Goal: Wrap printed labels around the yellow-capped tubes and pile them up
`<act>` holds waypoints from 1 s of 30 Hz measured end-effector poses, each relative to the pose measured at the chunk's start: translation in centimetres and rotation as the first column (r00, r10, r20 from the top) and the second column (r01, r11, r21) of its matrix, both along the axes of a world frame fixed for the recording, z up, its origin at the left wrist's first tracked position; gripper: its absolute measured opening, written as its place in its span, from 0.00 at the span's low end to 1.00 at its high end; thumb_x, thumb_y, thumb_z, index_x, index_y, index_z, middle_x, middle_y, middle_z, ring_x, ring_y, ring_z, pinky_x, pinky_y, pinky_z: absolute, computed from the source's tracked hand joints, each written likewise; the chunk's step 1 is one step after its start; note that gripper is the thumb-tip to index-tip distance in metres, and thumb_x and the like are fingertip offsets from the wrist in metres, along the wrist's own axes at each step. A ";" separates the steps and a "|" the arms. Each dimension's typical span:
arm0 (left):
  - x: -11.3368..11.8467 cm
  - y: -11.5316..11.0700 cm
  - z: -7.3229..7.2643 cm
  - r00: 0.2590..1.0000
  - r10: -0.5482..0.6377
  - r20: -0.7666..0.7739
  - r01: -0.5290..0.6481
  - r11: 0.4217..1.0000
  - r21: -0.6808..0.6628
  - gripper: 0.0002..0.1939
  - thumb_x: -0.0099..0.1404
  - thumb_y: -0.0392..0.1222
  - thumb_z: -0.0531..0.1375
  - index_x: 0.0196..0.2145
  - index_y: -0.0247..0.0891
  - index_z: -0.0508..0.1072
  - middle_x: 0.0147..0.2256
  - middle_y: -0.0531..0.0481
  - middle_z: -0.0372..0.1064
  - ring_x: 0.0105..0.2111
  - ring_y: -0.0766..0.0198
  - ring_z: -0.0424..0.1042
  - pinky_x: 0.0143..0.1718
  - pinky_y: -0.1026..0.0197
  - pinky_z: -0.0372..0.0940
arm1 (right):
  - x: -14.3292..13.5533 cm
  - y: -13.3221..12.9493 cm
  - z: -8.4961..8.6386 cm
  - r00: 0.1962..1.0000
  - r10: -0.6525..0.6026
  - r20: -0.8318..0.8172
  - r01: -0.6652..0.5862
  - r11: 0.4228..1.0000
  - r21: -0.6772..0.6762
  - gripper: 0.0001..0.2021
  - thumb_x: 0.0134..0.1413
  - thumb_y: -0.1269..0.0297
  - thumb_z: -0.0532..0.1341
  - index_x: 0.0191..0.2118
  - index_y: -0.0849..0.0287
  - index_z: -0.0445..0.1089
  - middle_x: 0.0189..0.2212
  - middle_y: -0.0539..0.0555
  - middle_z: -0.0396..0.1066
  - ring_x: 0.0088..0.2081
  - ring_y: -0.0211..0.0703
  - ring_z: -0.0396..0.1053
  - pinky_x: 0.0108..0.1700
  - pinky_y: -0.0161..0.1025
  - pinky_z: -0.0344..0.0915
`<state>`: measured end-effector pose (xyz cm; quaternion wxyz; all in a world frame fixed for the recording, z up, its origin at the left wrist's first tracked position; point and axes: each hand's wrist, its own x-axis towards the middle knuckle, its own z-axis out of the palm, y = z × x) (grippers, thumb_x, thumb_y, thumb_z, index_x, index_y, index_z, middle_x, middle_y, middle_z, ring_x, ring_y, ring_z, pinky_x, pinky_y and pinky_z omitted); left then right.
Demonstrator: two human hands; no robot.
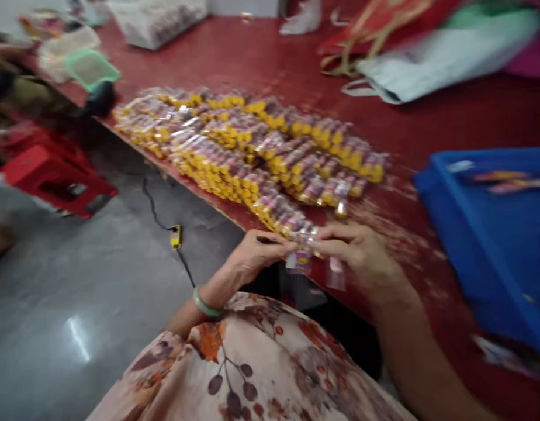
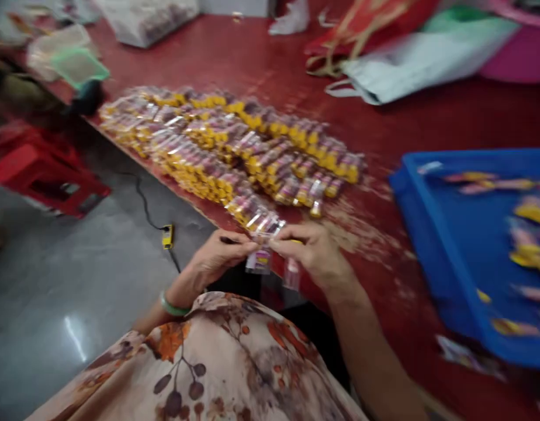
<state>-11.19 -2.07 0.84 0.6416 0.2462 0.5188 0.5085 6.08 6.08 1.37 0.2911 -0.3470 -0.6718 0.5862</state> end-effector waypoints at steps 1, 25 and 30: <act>0.1 0.2 0.0 1.000 0.002 0.020 -0.002 1.000 -0.020 0.16 0.45 0.47 0.71 0.22 0.31 0.76 0.15 0.58 0.54 0.16 0.77 0.47 0.17 0.66 0.38 | 0.2 0.2 -0.2 1.000 -0.001 0.003 0.002 0.998 -0.065 0.11 0.44 0.58 0.67 0.21 0.60 0.73 0.15 0.47 0.64 0.14 0.32 0.56 0.14 0.30 0.50; 4.7 0.6 -0.5 0.881 0.140 0.451 -0.068 0.983 -0.172 0.23 0.45 0.44 0.73 0.24 0.36 0.60 0.18 0.62 0.52 0.14 0.80 0.46 0.13 0.73 0.39 | 3.3 -7.2 -2.1 0.838 -0.505 -0.207 0.542 0.724 0.427 0.05 0.54 0.66 0.64 0.39 0.55 0.70 0.37 0.53 0.68 0.39 0.43 0.68 0.43 0.43 0.65; 5.1 0.2 -0.4 0.891 0.117 0.439 -0.059 0.988 -0.142 0.23 0.46 0.45 0.72 0.24 0.36 0.61 0.19 0.62 0.51 0.14 0.80 0.47 0.13 0.73 0.39 | 3.2 -7.7 -2.5 0.780 -0.583 -0.228 0.587 0.554 0.590 0.07 0.54 0.67 0.64 0.40 0.55 0.72 0.36 0.54 0.69 0.37 0.43 0.69 0.38 0.41 0.69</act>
